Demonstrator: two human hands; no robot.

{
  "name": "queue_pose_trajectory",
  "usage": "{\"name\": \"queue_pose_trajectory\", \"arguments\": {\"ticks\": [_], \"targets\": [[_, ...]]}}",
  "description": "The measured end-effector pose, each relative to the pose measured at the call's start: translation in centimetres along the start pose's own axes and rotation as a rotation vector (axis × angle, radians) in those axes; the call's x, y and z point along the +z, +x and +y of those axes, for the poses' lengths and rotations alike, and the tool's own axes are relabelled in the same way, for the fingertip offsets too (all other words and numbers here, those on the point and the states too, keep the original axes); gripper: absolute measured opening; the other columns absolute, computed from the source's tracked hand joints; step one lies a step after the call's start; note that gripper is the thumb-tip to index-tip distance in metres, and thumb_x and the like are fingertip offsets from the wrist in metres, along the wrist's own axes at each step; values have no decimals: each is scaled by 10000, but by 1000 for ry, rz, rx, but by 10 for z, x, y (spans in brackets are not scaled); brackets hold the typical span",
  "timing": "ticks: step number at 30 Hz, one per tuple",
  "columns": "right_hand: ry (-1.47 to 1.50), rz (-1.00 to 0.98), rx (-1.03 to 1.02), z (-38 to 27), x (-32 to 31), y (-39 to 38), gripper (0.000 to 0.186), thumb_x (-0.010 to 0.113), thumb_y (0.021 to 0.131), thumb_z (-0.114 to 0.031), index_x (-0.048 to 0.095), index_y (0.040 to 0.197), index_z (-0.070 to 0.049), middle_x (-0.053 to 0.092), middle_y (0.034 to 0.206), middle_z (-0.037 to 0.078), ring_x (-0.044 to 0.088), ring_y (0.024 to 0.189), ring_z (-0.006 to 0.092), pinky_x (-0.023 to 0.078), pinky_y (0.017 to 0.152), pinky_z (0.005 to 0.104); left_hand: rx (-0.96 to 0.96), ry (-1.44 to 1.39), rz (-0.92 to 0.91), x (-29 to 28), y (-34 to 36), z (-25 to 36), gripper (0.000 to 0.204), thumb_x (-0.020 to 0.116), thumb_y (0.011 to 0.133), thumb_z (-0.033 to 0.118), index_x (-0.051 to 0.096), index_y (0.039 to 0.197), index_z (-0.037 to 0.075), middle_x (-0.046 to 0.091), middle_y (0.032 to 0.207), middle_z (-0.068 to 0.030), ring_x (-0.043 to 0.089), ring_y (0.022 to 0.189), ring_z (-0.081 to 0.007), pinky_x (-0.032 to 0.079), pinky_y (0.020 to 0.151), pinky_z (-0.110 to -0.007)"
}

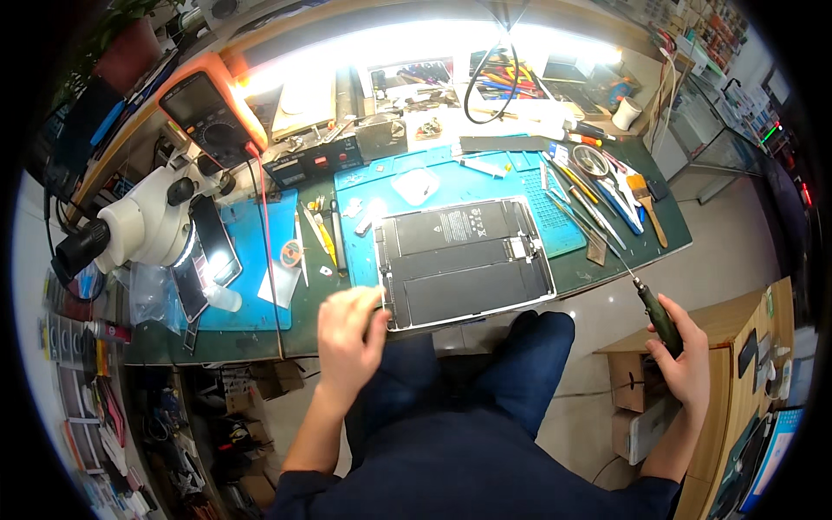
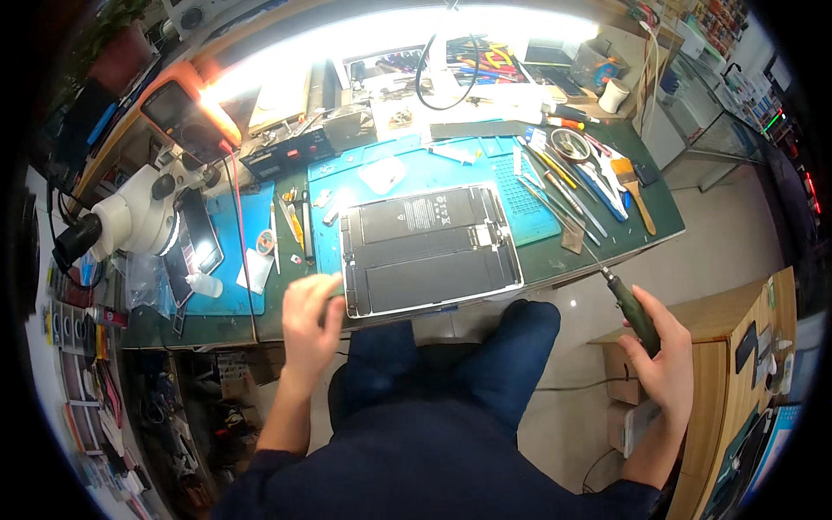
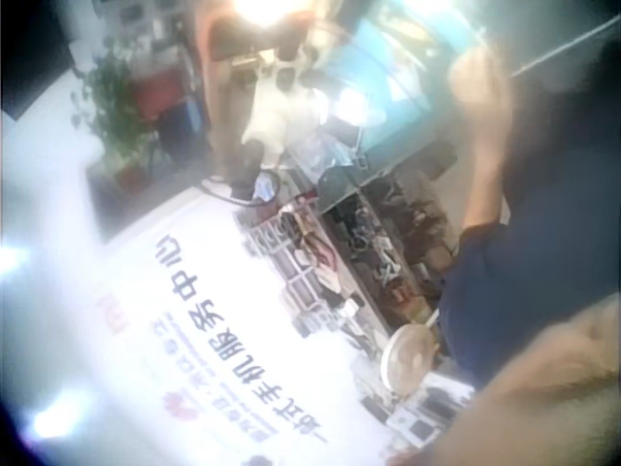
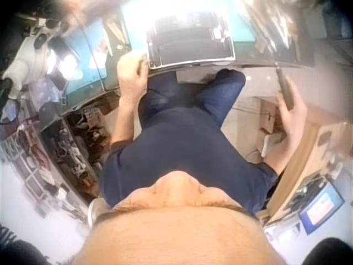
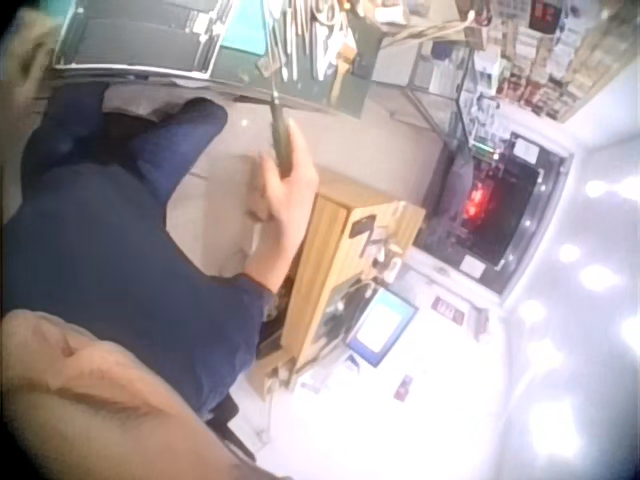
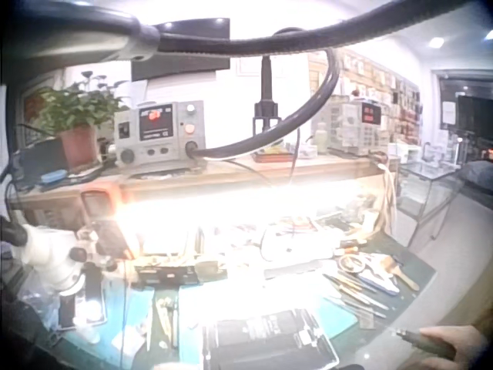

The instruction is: The person uses a screwdriver to remove screws from a tablet's back cover, then uses a prying tool to separate the cover from the device. They continue to unscrew and pry components while working at a cluttered electronics repair workbench.

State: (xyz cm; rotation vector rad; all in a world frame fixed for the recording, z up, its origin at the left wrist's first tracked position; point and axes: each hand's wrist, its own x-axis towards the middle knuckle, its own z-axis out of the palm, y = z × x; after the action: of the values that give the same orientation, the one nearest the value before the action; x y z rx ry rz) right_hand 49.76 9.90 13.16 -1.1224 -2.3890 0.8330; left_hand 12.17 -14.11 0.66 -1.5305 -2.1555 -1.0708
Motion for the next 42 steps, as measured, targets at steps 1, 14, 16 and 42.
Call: {"name": "queue_pose_trajectory", "arguments": {"ticks": [1, 14, 16, 42], "targets": [[17, 3, 27, 2, 3, 2, 648, 713, 795, 61, 592, 1425, -26, 725, 1092, 157, 715, 989, 240, 543, 893, 339, -58, -5, -13, 0, 10, -10, 310, 707, 918, 69, 684, 1223, 14, 678, 1120, -158, 621, 1049, -344, 486, 926, -432], [21, -54, 61, 38, 32, 59, 657, 722, 799, 60, 588, 1436, -34, 721, 1130, 168, 726, 1015, 249, 555, 891, 348, 5, 299, -221, 30, 59, -48, 480, 630, 813, -66, 700, 1275, 44, 660, 1181, -73, 615, 1096, -242, 420, 941, -380], [35, -34, 54, 42, 36, 66, 657, 722, 800, 61, 586, 1436, -33, 716, 1143, 171, 725, 1016, 248, 556, 890, 348, 10, 318, -221, 30, 61, -46, 440, 643, 815, -56, 718, 1239, 40, 668, 1171, -68, 623, 1083, -236, 430, 935, -378], [-357, -132, -261, 11, 61, 131, 624, 771, 845, -43, 600, 1433, -162, 700, 1047, 107, 700, 877, 308, 566, 731, 393, 8, 309, -180, 28, 66, -37, 433, 621, 774, -109, 728, 1179, 3, 699, 1135, -96, 645, 1052, -276, 460, 934, -394]]}}
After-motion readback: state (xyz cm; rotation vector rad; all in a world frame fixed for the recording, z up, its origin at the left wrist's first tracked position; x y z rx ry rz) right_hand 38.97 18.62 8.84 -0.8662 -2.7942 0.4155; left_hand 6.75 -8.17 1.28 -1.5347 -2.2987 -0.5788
